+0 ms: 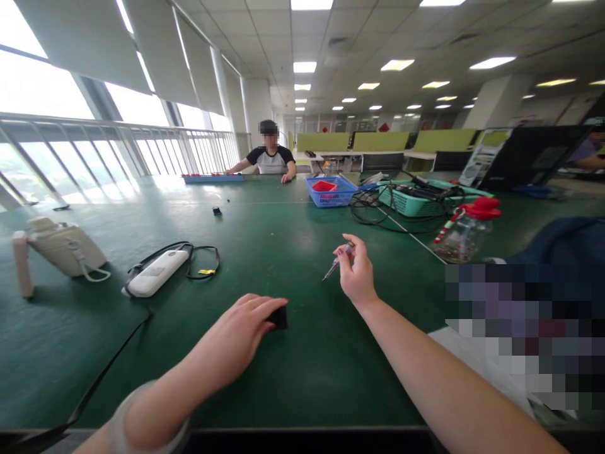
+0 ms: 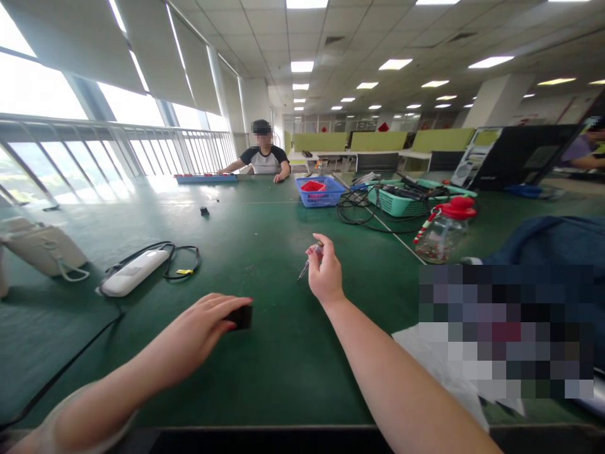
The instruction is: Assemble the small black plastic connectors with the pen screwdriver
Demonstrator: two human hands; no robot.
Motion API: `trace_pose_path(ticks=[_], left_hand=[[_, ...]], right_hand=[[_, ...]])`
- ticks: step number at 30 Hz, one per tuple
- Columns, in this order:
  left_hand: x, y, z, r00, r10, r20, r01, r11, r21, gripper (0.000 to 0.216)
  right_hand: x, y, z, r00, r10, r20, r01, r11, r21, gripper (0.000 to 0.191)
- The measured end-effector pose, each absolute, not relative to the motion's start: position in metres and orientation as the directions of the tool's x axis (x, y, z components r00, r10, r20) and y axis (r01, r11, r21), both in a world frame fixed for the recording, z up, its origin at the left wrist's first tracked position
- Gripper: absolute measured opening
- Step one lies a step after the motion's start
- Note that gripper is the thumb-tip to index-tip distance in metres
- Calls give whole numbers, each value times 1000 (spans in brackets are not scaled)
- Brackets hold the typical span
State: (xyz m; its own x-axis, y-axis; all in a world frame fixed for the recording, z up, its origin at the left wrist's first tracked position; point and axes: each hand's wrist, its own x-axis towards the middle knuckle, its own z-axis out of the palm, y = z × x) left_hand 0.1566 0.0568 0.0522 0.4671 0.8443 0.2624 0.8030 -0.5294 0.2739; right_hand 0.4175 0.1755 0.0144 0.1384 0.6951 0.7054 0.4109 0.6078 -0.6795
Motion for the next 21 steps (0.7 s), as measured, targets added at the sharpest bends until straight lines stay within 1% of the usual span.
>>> trace_pose_path(ticks=[2, 4, 8, 10, 13, 16, 18, 21], left_hand=[[190, 84, 55, 518, 816, 256, 773, -575, 268, 45], [216, 113, 50, 544, 796, 266, 763, -601, 238, 47], [244, 160, 32, 526, 804, 276, 784, -585, 210, 54], [246, 173, 24, 524, 807, 271, 776, -584, 240, 57], [241, 180, 15, 507, 820, 265, 750, -572, 333, 63], [233, 183, 10, 447, 841, 306, 741, -539, 400, 69], [228, 185, 7, 411, 847, 336, 743, -525, 416, 66], [225, 190, 4, 397, 846, 355, 740, -524, 422, 50]], right_hand=[[418, 175, 15, 147, 685, 713, 409, 615, -675, 31], [419, 176, 16, 162, 666, 728, 416, 623, -662, 31], [423, 180, 15, 212, 630, 747, 430, 626, -650, 31], [424, 181, 15, 236, 611, 755, 424, 635, -646, 30], [426, 183, 15, 233, 595, 769, 411, 657, -632, 29], [425, 182, 16, 213, 589, 779, 395, 678, -620, 28], [423, 180, 17, 205, 585, 785, 381, 691, -615, 28], [420, 178, 18, 183, 581, 793, 372, 706, -603, 28]])
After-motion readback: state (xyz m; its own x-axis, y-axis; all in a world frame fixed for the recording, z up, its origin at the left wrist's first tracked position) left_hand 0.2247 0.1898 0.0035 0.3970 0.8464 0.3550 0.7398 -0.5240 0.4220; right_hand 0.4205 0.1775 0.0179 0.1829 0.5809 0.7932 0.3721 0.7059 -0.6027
